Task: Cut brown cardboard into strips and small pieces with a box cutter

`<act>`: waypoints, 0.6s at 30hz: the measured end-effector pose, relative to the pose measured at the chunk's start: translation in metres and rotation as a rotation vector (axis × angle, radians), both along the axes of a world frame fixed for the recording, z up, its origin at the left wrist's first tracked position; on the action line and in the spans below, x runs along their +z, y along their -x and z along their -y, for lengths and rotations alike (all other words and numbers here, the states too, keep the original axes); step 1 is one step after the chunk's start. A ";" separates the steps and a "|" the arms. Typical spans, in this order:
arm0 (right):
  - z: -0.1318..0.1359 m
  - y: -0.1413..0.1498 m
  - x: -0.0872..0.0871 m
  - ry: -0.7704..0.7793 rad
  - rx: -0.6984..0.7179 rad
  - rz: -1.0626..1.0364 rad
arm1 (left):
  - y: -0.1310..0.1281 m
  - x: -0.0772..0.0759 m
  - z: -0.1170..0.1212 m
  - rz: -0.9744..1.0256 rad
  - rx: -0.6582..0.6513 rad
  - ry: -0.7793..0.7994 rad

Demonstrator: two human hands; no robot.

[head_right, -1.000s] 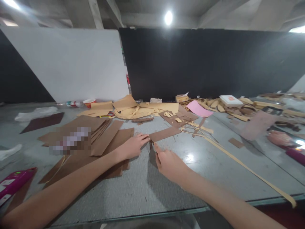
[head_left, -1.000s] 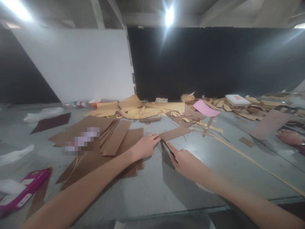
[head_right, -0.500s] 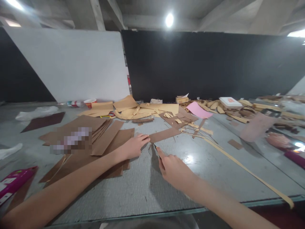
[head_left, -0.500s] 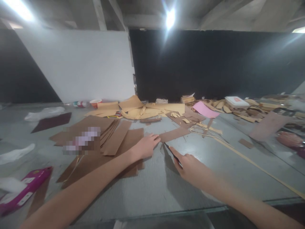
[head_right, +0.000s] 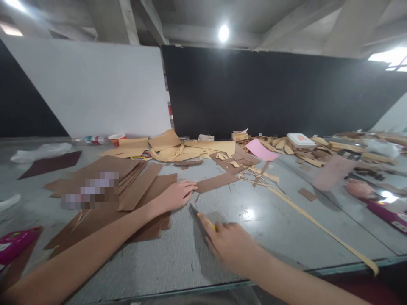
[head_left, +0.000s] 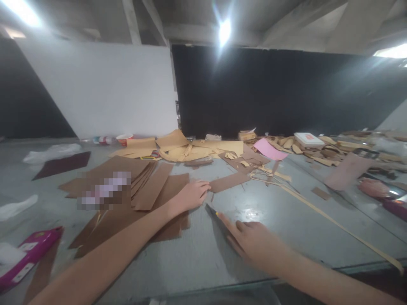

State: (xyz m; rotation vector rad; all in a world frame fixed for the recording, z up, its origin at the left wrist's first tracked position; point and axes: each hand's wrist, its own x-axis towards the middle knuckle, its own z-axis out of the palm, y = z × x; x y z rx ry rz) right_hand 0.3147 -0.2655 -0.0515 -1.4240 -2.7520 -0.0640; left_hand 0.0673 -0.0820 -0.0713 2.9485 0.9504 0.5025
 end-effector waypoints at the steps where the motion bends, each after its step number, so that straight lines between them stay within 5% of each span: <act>1: -0.003 0.000 0.003 0.008 0.057 -0.001 | 0.000 -0.001 -0.001 0.009 -0.006 -0.002; 6: -0.063 -0.011 0.028 0.158 0.152 -0.158 | 0.000 -0.003 -0.004 0.056 -0.011 -0.004; 12: -0.166 -0.021 0.023 0.002 0.309 -0.146 | 0.000 -0.005 -0.002 0.073 -0.016 0.007; 18: -0.181 -0.018 0.014 -0.045 0.409 -0.144 | 0.000 0.011 -0.009 -0.016 -0.058 -0.015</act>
